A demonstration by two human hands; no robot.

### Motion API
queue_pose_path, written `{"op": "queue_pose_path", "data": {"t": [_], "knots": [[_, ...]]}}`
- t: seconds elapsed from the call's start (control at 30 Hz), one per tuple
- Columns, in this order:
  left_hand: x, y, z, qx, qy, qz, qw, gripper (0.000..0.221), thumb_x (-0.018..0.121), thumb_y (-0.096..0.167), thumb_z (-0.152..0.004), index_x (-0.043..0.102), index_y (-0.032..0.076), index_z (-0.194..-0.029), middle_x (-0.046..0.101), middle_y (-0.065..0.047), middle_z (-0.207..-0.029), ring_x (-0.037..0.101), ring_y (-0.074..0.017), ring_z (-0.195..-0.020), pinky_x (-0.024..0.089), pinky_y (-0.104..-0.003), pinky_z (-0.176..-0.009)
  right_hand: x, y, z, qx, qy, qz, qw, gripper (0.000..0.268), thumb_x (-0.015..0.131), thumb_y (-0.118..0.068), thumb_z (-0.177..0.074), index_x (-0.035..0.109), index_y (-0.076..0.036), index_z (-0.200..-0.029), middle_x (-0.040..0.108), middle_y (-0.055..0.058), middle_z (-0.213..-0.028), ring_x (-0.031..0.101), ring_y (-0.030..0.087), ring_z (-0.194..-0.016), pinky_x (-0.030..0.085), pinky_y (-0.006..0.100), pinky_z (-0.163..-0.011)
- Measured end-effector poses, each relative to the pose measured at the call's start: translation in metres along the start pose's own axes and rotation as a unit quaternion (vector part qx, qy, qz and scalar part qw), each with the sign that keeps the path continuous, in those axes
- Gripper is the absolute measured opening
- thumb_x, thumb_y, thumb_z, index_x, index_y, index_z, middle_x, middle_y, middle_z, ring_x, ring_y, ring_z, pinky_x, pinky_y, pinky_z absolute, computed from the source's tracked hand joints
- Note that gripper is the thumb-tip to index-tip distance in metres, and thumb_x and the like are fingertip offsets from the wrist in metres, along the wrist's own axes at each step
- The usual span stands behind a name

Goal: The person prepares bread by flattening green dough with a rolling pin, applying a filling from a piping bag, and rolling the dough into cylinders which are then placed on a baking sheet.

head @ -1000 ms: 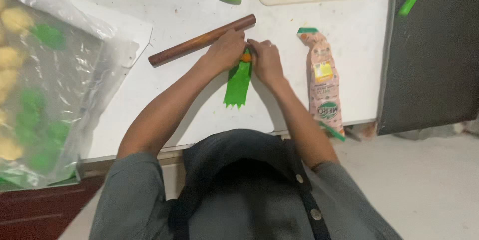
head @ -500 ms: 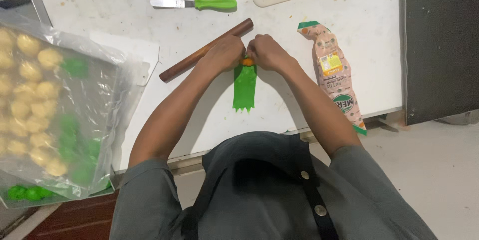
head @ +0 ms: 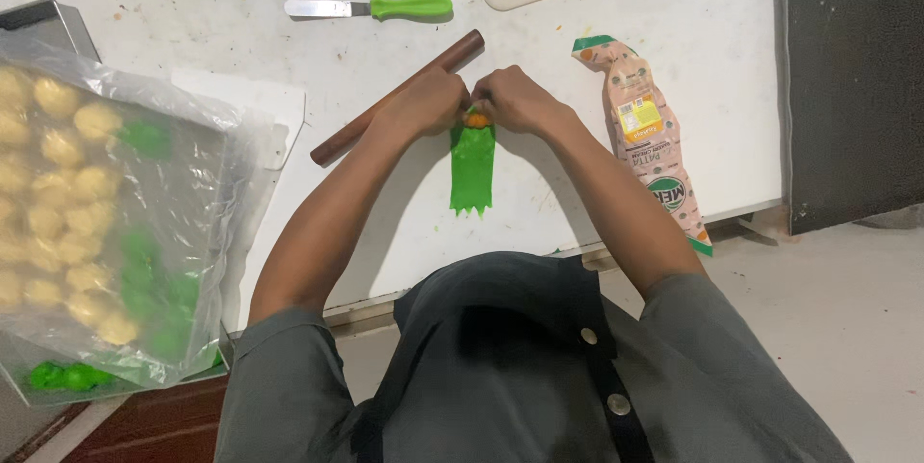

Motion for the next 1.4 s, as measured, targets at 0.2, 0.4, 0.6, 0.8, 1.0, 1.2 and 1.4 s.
{"op": "queue_pose_path", "data": {"t": [0.2, 0.4, 0.6, 0.8, 1.0, 1.2, 1.4], "knots": [[-0.01, -0.008, -0.006, 0.04, 0.068, 0.07, 0.994, 0.03, 0.056, 0.003, -0.086, 0.083, 0.016, -0.091, 0.08, -0.003, -0.088, 0.071, -0.0247, -0.085, 0.05, -0.041, -0.069, 0.009, 0.017, -0.009, -0.117, 0.025, 0.06, 0.991, 0.021, 0.062, -0.012, -0.095, 0.079, -0.01, -0.107, 0.067, 0.012, -0.109, 0.066, 0.035, -0.099, 0.048, 0.043, -0.083], [-0.01, -0.008, -0.009, 0.095, 0.1, 0.054, 0.989, 0.024, 0.059, 0.001, -0.09, 0.082, 0.008, -0.086, 0.08, -0.006, -0.085, 0.072, -0.026, -0.082, 0.052, -0.041, -0.072, 0.007, 0.012, -0.007, -0.198, 0.04, 0.114, 0.973, 0.018, 0.061, -0.002, -0.085, 0.077, -0.009, -0.088, 0.071, 0.012, -0.094, 0.065, 0.035, -0.087, 0.049, 0.046, -0.069], [-0.007, -0.017, -0.013, 0.067, 0.106, 0.06, 0.99, 0.024, 0.063, 0.014, -0.09, 0.083, 0.014, -0.103, 0.08, -0.007, -0.093, 0.071, -0.0306, -0.09, 0.052, -0.043, -0.069, -0.009, 0.003, 0.012, -0.08, 0.001, 0.019, 0.997, 0.029, 0.056, -0.024, -0.101, 0.072, -0.014, -0.124, 0.076, 0.012, -0.11, 0.066, 0.034, -0.099, 0.045, 0.041, -0.081], [-0.024, -0.001, 0.024, 0.005, 0.06, 0.083, 0.995, 0.03, 0.052, 0.004, -0.089, 0.079, 0.016, -0.082, 0.071, 0.002, -0.078, 0.062, -0.0209, -0.082, 0.043, -0.04, -0.058, 0.002, 0.013, 0.004, -0.041, -0.017, 0.04, 0.998, 0.025, 0.058, -0.011, -0.092, 0.079, -0.011, -0.107, 0.076, 0.01, -0.093, 0.065, 0.029, -0.088, 0.048, 0.04, -0.072], [-0.018, -0.014, 0.014, 0.062, 0.174, 0.083, 0.979, 0.022, 0.048, -0.001, -0.079, 0.054, 0.009, -0.06, 0.052, -0.007, -0.058, 0.05, -0.0298, -0.064, 0.031, -0.043, -0.055, -0.018, 0.004, 0.011, -0.175, 0.132, 0.07, 0.973, 0.018, 0.069, -0.01, -0.093, 0.079, -0.007, -0.108, 0.077, 0.015, -0.102, 0.069, 0.037, -0.093, 0.048, 0.045, -0.082], [0.037, -0.002, 0.045, 0.172, 0.5, -0.126, 0.839, 0.016, 0.074, 0.024, -0.095, 0.066, 0.019, -0.082, 0.06, 0.002, -0.076, 0.064, -0.019, -0.072, 0.046, -0.033, -0.061, 0.024, 0.007, 0.07, -0.22, 0.293, 0.186, 0.912, 0.018, 0.066, -0.021, -0.105, 0.073, -0.017, -0.121, 0.071, 0.001, -0.103, 0.066, 0.017, -0.101, 0.053, 0.029, -0.094], [0.07, 0.025, 0.086, 0.173, 0.492, -0.227, 0.822, 0.01, 0.06, 0.015, -0.104, 0.066, 0.017, -0.096, 0.063, 0.0, -0.083, 0.064, -0.0179, -0.087, 0.054, -0.032, -0.076, 0.049, -0.016, 0.107, -0.281, 0.44, 0.221, 0.824, 0.008, 0.076, -0.01, -0.094, 0.073, -0.016, -0.097, 0.065, -0.001, -0.095, 0.06, 0.016, -0.083, 0.049, 0.031, -0.072]]}}
Point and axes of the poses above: each hand's wrist, its own z-axis away from the middle knuckle, its own x-axis out of the palm, y = z × x, the point moved 7 cm from there along -z, towards the middle knuckle
